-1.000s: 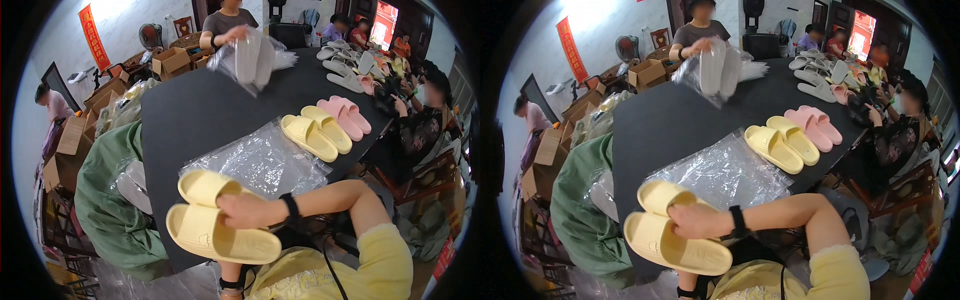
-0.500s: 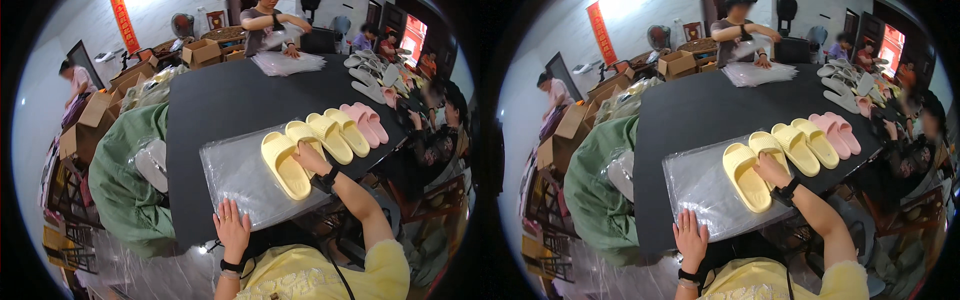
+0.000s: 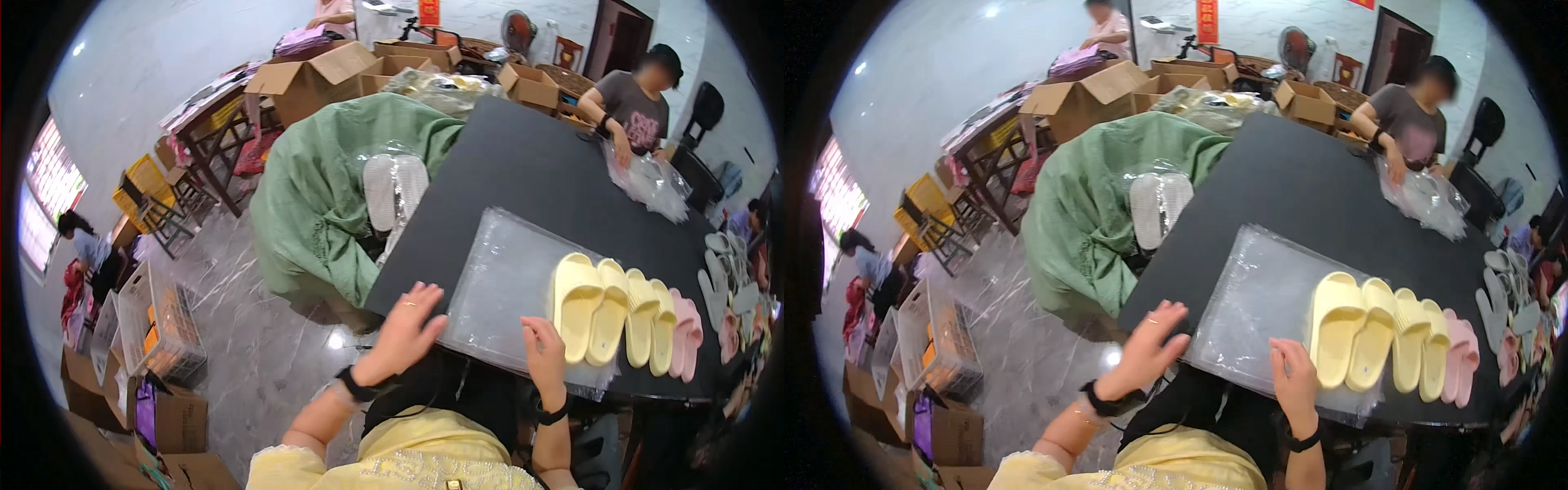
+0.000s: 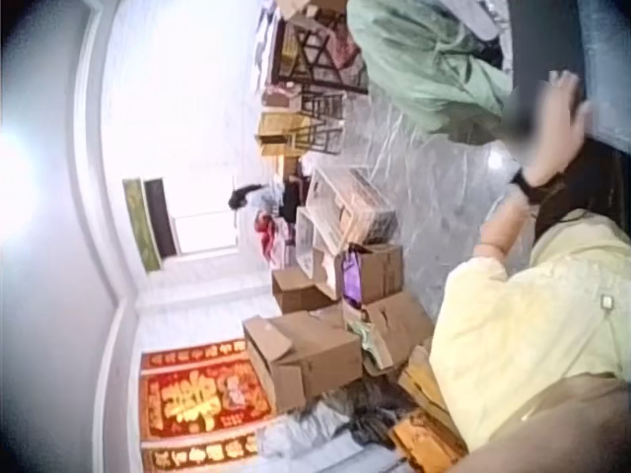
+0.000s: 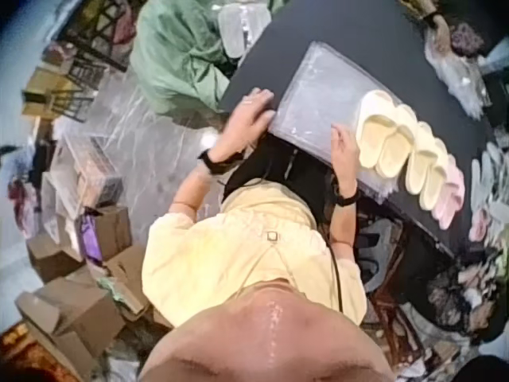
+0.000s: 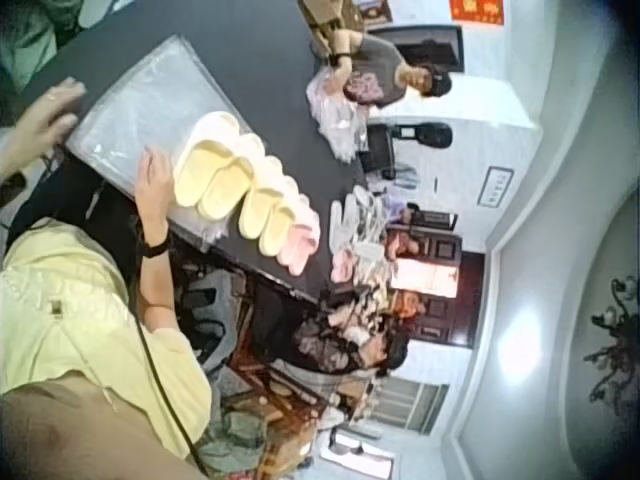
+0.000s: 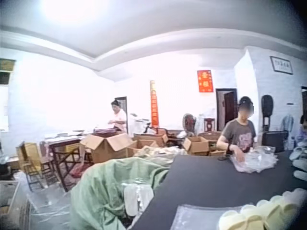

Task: Sorting, inspecting, and packaging various colored slippers into plastic bags in a production environment.

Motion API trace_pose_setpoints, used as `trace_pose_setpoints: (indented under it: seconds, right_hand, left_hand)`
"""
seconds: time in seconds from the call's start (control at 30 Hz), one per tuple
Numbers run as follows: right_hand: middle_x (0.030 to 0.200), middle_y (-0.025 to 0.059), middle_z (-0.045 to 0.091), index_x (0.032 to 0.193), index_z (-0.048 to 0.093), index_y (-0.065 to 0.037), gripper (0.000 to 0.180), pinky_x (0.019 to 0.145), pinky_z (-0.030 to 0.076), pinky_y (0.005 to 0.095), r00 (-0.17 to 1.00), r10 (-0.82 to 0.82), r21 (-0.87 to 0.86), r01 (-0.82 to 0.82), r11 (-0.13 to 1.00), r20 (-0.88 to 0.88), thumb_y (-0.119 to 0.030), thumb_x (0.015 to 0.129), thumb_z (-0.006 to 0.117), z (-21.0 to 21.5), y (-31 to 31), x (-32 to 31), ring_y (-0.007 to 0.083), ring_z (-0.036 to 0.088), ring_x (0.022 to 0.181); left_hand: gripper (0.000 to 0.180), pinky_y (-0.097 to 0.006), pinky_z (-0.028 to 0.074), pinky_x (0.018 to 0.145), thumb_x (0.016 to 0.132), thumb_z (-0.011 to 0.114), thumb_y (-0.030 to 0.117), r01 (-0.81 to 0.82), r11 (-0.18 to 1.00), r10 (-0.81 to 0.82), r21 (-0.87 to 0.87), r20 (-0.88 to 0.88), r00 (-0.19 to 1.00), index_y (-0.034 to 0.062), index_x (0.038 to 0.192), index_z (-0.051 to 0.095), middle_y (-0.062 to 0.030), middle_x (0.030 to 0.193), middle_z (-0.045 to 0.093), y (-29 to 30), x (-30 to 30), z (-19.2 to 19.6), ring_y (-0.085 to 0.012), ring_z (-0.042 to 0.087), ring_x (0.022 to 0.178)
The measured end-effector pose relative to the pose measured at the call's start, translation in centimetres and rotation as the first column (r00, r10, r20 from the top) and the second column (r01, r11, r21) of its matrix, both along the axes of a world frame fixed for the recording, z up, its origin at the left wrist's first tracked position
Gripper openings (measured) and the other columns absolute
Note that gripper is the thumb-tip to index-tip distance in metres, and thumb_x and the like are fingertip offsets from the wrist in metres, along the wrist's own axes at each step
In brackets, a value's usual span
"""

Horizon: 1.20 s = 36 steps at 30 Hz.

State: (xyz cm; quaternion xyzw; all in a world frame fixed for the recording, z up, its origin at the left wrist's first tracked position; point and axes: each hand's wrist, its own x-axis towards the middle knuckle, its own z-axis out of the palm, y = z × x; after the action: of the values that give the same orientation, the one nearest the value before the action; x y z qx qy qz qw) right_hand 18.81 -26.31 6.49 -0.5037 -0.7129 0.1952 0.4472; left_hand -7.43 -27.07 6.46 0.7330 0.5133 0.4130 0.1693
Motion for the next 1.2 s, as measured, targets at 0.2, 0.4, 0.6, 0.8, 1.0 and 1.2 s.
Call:
trace_pose_setpoints:
  seconds: [0.2,0.4,0.6,0.8,1.0,1.2]
  right_hand:
    - [0.097,0.0071,0.061,0.09,0.065,-0.008,0.012,0.074,0.043,0.0379,0.952,-0.064,0.158,0.016,0.987,0.301,-0.008,0.08,0.06,-4.0,0.1,-0.7,0.0281,0.056,0.086]
    - [0.092,0.0099,0.061,0.09,0.063,-0.004,0.013,0.072,0.044,0.0373,0.887,-0.165,0.209,0.08,0.975,0.431,-0.002,0.078,0.059,-3.9,0.7,-1.7,0.0287,0.057,0.08]
    - [0.09,0.0106,0.065,0.094,0.067,-0.005,0.015,0.07,0.048,0.0376,0.866,-0.164,0.162,0.097,0.982,0.473,-0.008,0.081,0.061,-3.0,1.3,-2.1,0.0262,0.061,0.08]
    - [0.08,0.0107,0.065,0.082,0.07,-0.005,0.013,0.061,0.05,0.0323,0.838,-0.099,0.286,-0.07,0.956,0.537,-0.01,0.079,0.058,-4.2,2.3,-0.3,0.0222,0.062,0.068]
    - [0.081,0.0103,0.066,0.083,0.07,-0.006,0.013,0.062,0.049,0.0329,0.85,-0.136,0.195,0.04,0.98,0.508,-0.01,0.079,0.059,-3.4,1.6,-1.3,0.023,0.062,0.069]
    - [0.086,0.0111,0.065,0.089,0.068,-0.005,0.013,0.067,0.048,0.0353,0.865,-0.102,0.164,0.023,0.986,0.492,-0.005,0.08,0.059,-2.6,2.3,-1.4,0.0246,0.061,0.075]
  left_hand:
    - [0.043,-0.032,0.044,0.091,0.089,0.057,0.029,-0.375,0.888,0.417,-0.267,0.12,0.901,-0.0022,0.119,0.055,-0.0169,0.116,0.06,4.8,-16.5,0.6,-0.0252,0.058,0.107]
    - [0.056,-0.025,0.04,0.065,0.084,0.061,0.045,-0.23,0.709,0.402,-0.667,0.114,0.908,-0.0023,0.114,0.058,-0.0015,0.09,0.059,21.1,-22.0,-7.4,-0.0104,0.049,0.075]
    - [0.073,-0.04,0.043,0.087,0.077,0.07,0.044,-0.069,0.42,0.738,-0.905,0.297,0.606,-0.0065,0.125,0.046,-0.0191,0.121,0.054,37.0,-21.1,-26.8,-0.03,0.053,0.107]
    - [0.075,-0.037,0.04,0.094,0.072,0.077,0.036,-0.149,0.355,0.848,-0.923,0.25,0.467,-0.0111,0.122,0.047,-0.019,0.123,0.054,40.1,-21.6,-32.0,-0.0286,0.053,0.11]
    - [0.051,-0.031,0.048,0.079,0.073,0.075,0.017,-0.05,0.757,0.643,-0.651,0.73,0.234,-0.005,0.114,0.056,-0.0108,0.106,0.063,37.7,-19.4,-24.4,-0.0189,0.062,0.09]
    - [0.034,-0.026,0.048,0.072,0.077,0.07,0.014,-0.242,0.911,0.413,-0.334,0.744,0.526,-0.0046,0.103,0.061,-0.007,0.092,0.066,34.7,-17.1,-4.6,-0.0134,0.062,0.08]
